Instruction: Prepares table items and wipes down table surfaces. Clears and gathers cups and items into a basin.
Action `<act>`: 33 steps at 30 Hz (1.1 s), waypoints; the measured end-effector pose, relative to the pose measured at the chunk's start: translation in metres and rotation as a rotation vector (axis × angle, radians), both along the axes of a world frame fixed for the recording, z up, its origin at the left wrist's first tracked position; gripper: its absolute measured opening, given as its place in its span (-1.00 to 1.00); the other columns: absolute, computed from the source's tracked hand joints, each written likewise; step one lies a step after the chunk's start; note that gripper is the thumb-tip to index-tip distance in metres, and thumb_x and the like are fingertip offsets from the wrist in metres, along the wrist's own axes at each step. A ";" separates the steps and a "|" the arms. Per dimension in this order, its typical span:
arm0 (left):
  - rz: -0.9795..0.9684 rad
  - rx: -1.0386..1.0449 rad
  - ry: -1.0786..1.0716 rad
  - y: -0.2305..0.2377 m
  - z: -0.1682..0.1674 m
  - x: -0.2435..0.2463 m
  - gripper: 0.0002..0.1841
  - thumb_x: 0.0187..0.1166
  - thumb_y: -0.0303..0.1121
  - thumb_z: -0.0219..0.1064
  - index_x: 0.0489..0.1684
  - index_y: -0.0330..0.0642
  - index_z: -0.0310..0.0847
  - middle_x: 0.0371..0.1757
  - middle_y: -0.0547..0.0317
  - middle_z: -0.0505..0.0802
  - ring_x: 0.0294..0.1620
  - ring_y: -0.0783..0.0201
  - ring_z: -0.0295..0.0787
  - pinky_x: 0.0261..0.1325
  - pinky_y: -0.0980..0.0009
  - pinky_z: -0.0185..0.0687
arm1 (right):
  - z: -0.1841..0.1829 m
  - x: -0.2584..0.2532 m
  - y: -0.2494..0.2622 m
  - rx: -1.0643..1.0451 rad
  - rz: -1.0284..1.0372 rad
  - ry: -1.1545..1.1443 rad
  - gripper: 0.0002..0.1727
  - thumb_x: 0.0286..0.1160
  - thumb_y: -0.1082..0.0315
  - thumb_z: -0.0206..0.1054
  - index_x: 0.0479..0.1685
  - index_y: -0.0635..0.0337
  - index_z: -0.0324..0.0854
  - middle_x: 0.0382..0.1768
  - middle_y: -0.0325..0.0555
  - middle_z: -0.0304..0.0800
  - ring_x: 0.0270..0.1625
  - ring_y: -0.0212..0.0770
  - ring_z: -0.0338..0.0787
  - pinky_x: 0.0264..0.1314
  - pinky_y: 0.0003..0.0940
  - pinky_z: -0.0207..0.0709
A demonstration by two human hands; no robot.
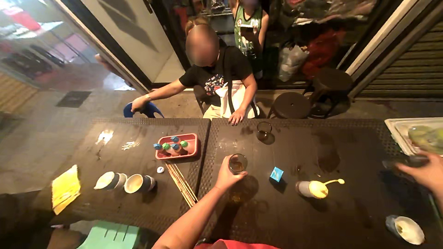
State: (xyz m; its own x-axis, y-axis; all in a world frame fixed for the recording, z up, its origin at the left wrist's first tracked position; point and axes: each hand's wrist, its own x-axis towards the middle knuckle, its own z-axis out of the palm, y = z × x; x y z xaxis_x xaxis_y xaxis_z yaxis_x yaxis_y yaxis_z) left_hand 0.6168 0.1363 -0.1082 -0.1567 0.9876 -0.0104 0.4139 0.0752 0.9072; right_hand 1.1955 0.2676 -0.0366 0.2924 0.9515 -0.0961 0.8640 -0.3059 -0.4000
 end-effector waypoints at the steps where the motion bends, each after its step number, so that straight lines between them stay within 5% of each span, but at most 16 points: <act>1: -0.005 -0.018 0.001 -0.003 0.001 -0.001 -0.08 0.05 -0.22 0.76 0.48 -0.47 0.41 0.39 -0.23 0.69 0.43 0.15 0.64 0.55 0.34 0.50 | 0.020 -0.023 0.015 0.024 0.094 -0.006 -0.19 0.30 0.35 0.66 0.59 0.41 0.40 0.52 0.69 0.36 0.58 0.64 0.37 0.53 0.58 0.22; 6: -0.029 -0.064 -0.025 -0.017 0.002 -0.002 -0.09 0.09 -0.21 0.75 0.50 -0.45 0.41 0.39 -0.21 0.69 0.42 0.16 0.64 0.53 0.34 0.52 | 0.085 -0.166 0.066 -0.043 0.418 -0.052 -0.17 0.20 0.22 0.74 0.52 0.30 0.46 0.49 0.51 0.46 0.48 0.52 0.53 0.36 0.54 0.42; 11: -0.080 -0.073 -0.038 -0.034 0.004 -0.010 -0.09 0.08 -0.19 0.75 0.49 -0.42 0.43 0.42 -0.19 0.68 0.46 0.17 0.61 0.57 0.33 0.49 | 0.051 -0.287 0.082 -0.247 0.694 -0.138 -0.15 0.12 0.11 0.76 0.50 0.14 0.50 0.48 0.33 0.53 0.33 0.40 0.69 0.23 0.48 0.57; 15: -0.093 -0.044 -0.037 -0.054 0.005 -0.026 -0.09 0.04 -0.18 0.77 0.47 -0.43 0.45 0.40 -0.20 0.69 0.45 0.15 0.63 0.57 0.32 0.50 | 0.005 -0.349 0.083 -0.435 0.728 -0.236 -0.08 0.25 0.13 0.69 0.69 0.08 0.34 0.57 0.39 0.43 0.37 0.47 0.65 0.30 0.50 0.50; 22: -0.097 -0.058 0.011 -0.105 0.002 -0.060 -0.11 0.02 -0.16 0.78 0.44 -0.41 0.50 0.38 -0.19 0.71 0.44 0.12 0.65 0.56 0.26 0.53 | -0.039 -0.379 0.076 -0.532 0.612 -0.277 0.04 0.40 0.20 0.55 0.91 -0.19 -0.03 0.73 0.42 0.15 0.42 0.49 0.62 0.38 0.40 0.51; 28: -0.075 -0.121 -0.001 -0.139 -0.004 -0.075 -0.10 0.01 -0.16 0.78 0.43 -0.38 0.51 0.38 -0.18 0.71 0.45 0.11 0.64 0.58 0.24 0.51 | -0.053 -0.387 0.080 -0.498 0.575 -0.257 -0.04 0.41 0.17 0.53 0.86 -0.12 0.10 0.76 0.41 0.11 0.46 0.49 0.59 0.40 0.37 0.51; 33: -0.066 -0.126 -0.015 -0.145 -0.010 -0.079 -0.11 -0.01 -0.16 0.79 0.43 -0.35 0.52 0.37 -0.13 0.72 0.42 0.16 0.66 0.56 0.26 0.54 | -0.065 -0.387 0.081 -0.458 0.553 -0.194 -0.06 0.37 0.17 0.56 0.82 0.02 0.17 0.76 0.36 0.11 0.63 0.49 0.37 0.50 0.38 0.43</act>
State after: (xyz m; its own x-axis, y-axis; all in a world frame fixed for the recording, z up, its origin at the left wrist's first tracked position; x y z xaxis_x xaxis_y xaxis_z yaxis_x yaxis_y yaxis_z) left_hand 0.5378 -0.0092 -0.1180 -0.0903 0.9865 -0.1369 0.4083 0.1621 0.8984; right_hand 0.8080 0.3489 -0.1011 -0.1660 0.8415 -0.5141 0.9823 0.0950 -0.1617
